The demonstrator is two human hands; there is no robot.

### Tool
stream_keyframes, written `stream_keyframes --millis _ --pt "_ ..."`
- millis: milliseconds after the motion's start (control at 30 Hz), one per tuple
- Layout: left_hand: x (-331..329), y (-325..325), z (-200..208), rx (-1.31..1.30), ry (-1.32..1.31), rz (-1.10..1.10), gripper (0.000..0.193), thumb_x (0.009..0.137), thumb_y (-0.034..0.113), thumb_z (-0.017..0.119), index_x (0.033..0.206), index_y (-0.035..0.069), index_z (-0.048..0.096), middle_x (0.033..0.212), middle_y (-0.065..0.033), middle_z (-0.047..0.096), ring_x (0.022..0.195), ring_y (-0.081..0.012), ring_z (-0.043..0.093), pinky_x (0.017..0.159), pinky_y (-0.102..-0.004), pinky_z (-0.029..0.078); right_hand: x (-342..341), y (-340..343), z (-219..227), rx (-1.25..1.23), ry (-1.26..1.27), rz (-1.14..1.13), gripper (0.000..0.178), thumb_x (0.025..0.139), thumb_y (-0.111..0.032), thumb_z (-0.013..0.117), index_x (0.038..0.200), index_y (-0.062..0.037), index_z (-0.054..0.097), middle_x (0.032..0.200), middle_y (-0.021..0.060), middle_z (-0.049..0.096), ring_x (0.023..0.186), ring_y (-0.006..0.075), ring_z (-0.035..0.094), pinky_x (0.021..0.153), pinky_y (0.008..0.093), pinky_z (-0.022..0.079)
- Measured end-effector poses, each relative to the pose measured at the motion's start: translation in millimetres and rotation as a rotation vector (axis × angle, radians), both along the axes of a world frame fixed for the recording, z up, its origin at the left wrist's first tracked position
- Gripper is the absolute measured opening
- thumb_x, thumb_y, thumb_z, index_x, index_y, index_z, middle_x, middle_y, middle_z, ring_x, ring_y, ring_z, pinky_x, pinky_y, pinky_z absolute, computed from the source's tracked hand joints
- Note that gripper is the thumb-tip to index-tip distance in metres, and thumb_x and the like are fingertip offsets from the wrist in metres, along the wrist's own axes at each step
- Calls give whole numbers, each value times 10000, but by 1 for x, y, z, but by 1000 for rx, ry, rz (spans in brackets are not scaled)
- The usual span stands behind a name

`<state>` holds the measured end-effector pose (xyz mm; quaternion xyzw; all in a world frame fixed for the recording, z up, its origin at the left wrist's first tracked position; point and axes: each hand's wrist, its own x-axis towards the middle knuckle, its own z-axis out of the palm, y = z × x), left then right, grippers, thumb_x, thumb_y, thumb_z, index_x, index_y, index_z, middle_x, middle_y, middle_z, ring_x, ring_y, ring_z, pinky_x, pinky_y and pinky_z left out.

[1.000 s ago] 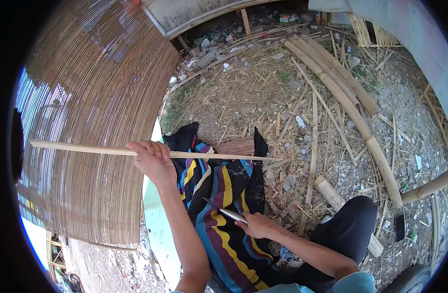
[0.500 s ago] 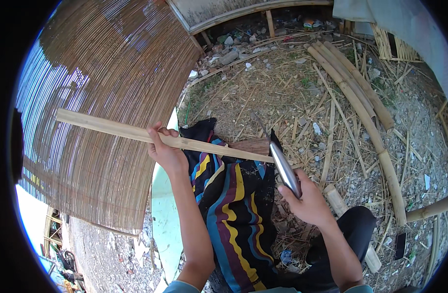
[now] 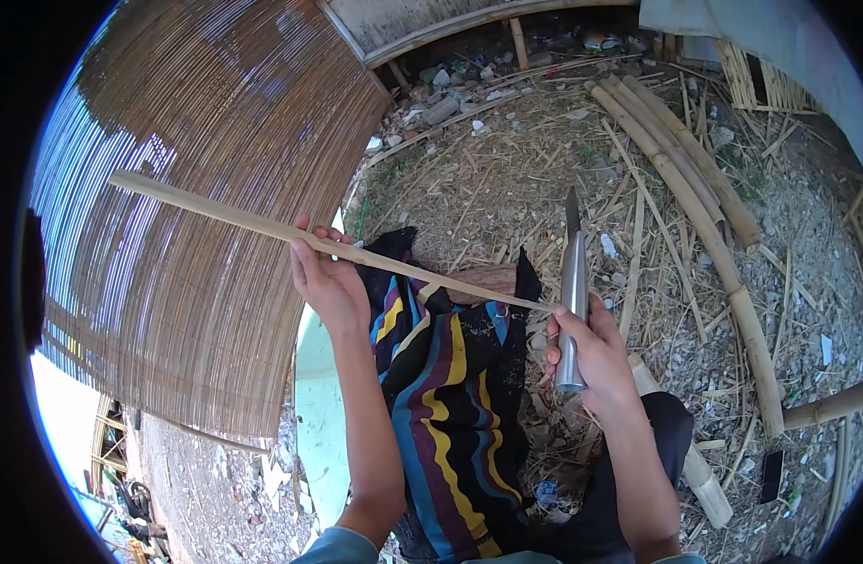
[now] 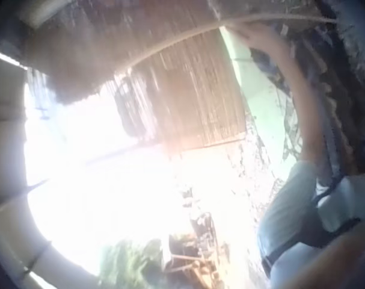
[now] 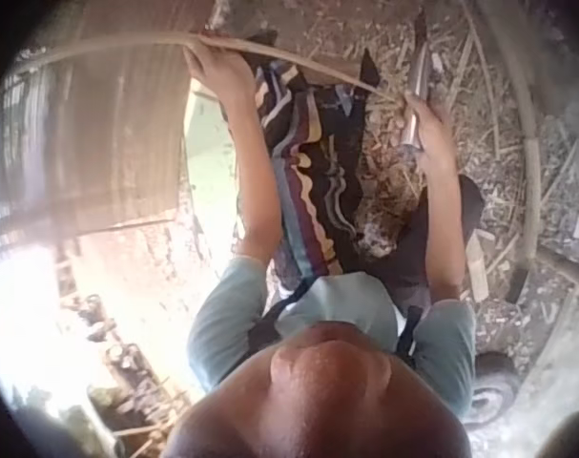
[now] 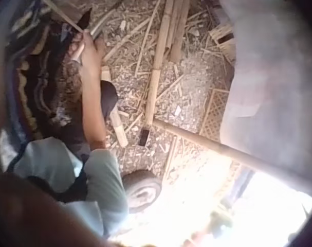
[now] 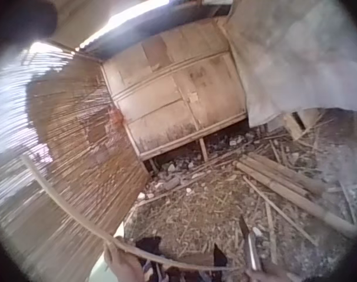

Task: The person cuts, shaves, and trims bamboo sticks using a knife.

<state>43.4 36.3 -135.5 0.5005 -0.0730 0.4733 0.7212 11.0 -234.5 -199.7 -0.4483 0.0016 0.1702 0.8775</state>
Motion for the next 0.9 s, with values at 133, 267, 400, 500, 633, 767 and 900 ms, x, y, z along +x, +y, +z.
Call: stream_keyframes --millis 133,267,400,500,633,767,900 --pt "3 3 -7 67 4 -5 321 951 269 469 1148 15 478 845 -49 510 745 -152 513 714 -315 445 10 -1 -29 564 451 99 141 872 -96 537 957 -51 433 772 57 511 596 122 497 540 283 448" --pt "2 7 -10 107 -18 30 246 951 250 473 1053 27 502 795 -49 514 683 -150 520 662 -311 453 -1 15 -32 529 507 50 168 867 -100 552 964 -42 428 762 53 498 593 127 501 531 280 452" --pt "1 5 -8 127 -20 18 202 951 243 475 961 42 492 779 -51 511 681 -146 518 650 -307 452 -19 30 -15 57 247 170 224 894 -136 546 1036 -59 390 752 45 481 550 131 514 485 285 454" --pt "2 5 -11 143 -13 76 186 950 218 477 862 58 443 768 -59 509 655 -146 508 632 -295 447 -28 43 -23 -146 56 255 349 928 -219 507 1191 -66 336 734 48 489 496 134 528 438 286 451" --pt "-1 8 -9 147 -29 48 181 952 218 473 869 61 435 730 -60 510 645 -144 501 626 -291 444 -38 54 -42 -411 -191 386 449 953 -260 445 1317 -69 264 706 47 519 477 131 550 429 276 464" --pt "-1 6 -11 159 -39 60 184 949 225 480 872 66 429 663 -59 517 616 -146 496 617 -286 440 -41 68 -87 -583 6 400 397 959 -270 427 1289 -93 297 677 45 497 462 125 518 407 279 452" --pt "-3 13 -11 113 -11 106 198 942 240 494 874 62 441 653 -68 539 607 -157 531 605 -295 456 -33 69 -146 -521 328 222 367 946 -311 450 1199 -59 368 634 49 490 442 125 513 372 286 440"
